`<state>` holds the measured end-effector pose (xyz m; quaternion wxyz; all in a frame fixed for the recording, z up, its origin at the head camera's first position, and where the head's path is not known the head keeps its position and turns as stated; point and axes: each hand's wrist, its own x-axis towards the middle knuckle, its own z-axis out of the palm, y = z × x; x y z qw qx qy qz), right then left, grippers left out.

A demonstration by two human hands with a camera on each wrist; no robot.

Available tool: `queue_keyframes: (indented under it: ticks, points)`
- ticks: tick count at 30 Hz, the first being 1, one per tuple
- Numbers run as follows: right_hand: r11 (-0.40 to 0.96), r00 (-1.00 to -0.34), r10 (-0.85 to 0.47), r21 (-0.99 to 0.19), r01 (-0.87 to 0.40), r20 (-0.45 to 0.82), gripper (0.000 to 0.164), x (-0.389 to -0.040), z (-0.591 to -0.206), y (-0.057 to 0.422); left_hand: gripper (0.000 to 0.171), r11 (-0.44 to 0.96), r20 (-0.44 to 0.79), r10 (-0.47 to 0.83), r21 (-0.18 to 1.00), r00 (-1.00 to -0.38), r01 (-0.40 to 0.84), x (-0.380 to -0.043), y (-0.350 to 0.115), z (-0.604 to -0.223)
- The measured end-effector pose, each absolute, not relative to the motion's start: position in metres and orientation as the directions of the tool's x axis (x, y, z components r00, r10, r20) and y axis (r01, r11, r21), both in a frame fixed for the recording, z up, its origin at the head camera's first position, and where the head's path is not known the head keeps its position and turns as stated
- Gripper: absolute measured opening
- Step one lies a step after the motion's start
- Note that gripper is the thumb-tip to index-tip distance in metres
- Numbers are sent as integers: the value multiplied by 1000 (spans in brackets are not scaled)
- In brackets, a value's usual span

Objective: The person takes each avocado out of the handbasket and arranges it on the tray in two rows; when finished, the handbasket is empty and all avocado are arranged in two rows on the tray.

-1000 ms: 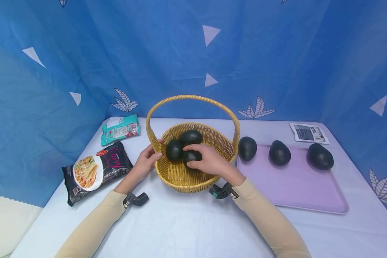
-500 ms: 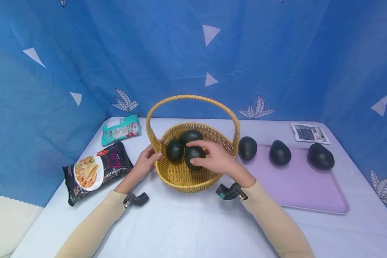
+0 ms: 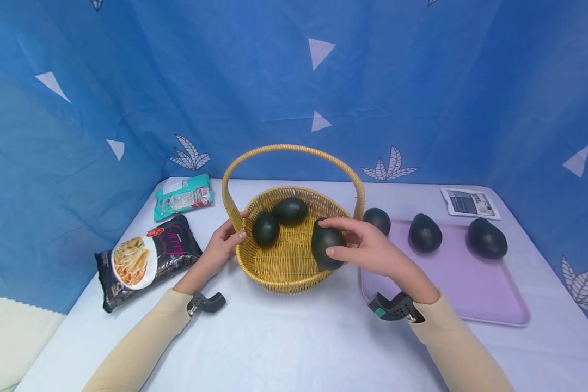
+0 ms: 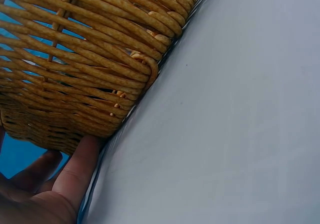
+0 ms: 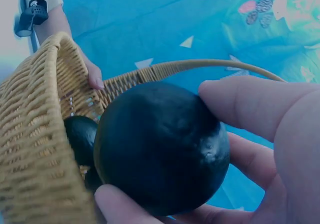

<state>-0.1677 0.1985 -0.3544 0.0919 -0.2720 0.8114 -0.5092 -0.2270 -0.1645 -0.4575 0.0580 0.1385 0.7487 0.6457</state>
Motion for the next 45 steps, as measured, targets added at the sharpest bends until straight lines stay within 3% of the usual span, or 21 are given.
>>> queue_keyframes:
  ticks: [14, 28, 45]
  points:
    - [378, -868, -458, -841, -387, 193, 52, -139, -367, 254, 58, 98, 68, 282, 990, -957, 99, -229, -164, -457]
    - [524, -928, -371, -819, -235, 28, 50, -136, -385, 278, 58, 104, 67, 277, 990, -958, 99, -228, -163, -454]
    - [577, -899, -403, -810, -101, -175, 55, -140, -399, 274, 59, 109, 72, 281, 988, -957, 107, -228, -164, -456]
